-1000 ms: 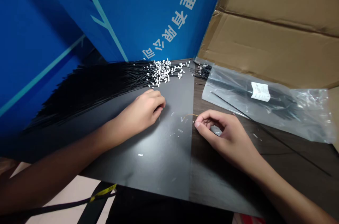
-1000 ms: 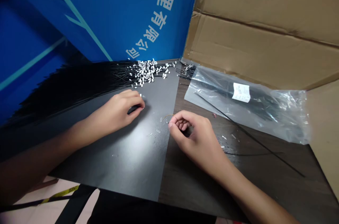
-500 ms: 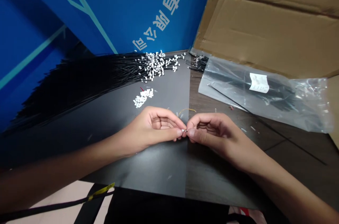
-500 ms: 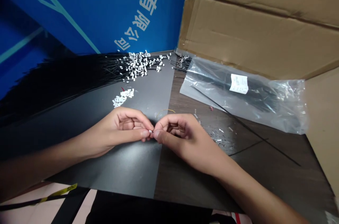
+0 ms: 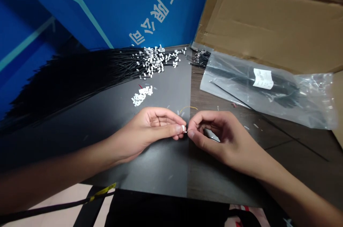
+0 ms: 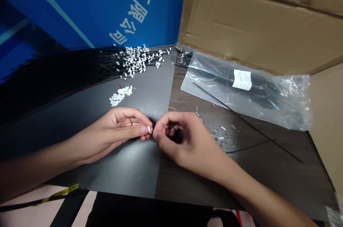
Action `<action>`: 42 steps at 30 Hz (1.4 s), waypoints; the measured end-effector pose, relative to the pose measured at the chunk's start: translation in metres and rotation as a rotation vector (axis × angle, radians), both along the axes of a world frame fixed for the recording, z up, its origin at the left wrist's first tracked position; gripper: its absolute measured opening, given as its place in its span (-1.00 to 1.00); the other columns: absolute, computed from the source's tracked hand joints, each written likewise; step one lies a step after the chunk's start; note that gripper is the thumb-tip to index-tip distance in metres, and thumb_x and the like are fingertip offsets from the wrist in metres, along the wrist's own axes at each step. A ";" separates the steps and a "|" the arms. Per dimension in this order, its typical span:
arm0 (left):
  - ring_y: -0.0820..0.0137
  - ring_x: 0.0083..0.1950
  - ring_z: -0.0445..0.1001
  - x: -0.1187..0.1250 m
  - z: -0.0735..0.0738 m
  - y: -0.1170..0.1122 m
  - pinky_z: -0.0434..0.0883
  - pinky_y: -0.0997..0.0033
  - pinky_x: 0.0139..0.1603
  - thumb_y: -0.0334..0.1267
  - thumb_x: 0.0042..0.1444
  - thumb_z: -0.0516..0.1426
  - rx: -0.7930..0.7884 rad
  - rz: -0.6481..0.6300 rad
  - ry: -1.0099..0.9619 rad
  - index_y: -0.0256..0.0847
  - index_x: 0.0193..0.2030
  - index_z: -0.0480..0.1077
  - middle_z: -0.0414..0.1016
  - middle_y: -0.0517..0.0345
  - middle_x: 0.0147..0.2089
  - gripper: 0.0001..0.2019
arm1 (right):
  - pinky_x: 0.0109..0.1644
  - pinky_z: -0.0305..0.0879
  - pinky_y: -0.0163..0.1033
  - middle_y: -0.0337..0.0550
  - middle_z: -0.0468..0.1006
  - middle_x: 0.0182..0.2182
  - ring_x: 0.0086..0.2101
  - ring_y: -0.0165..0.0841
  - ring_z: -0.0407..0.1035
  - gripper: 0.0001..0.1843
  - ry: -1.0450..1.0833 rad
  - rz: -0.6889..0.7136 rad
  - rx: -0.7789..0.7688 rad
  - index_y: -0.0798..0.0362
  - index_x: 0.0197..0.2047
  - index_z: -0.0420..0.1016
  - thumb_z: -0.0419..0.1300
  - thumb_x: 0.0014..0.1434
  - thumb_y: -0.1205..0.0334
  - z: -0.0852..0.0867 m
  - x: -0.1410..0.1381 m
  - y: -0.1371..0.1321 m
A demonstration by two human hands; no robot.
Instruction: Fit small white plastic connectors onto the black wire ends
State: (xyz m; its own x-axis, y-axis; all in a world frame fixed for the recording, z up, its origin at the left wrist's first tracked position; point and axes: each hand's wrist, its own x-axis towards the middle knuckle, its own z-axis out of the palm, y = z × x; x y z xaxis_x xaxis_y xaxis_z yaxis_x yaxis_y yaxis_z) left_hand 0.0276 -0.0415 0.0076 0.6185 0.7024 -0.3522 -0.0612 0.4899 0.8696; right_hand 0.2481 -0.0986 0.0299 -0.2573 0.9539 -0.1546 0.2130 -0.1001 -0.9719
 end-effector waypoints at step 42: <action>0.38 -0.26 0.73 0.005 0.007 -0.009 0.64 0.54 -0.19 -0.40 0.13 0.44 0.295 -0.014 0.191 -0.24 -0.25 0.76 0.79 0.05 -0.28 -0.95 | -0.37 0.18 -0.31 -0.32 0.42 -0.51 -0.45 -0.44 0.27 -0.87 -0.030 0.045 -0.079 0.04 -0.40 0.50 0.29 0.20 0.36 -0.001 0.000 -0.003</action>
State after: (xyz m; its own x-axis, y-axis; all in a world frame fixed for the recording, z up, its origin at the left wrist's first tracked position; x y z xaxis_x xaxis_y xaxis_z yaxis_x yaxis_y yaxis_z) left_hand 0.0321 -0.0500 0.0151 0.5717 0.7828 -0.2458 0.1211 0.2158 0.9689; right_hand 0.2477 -0.1013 0.0285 -0.2939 0.9259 -0.2375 0.2478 -0.1662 -0.9544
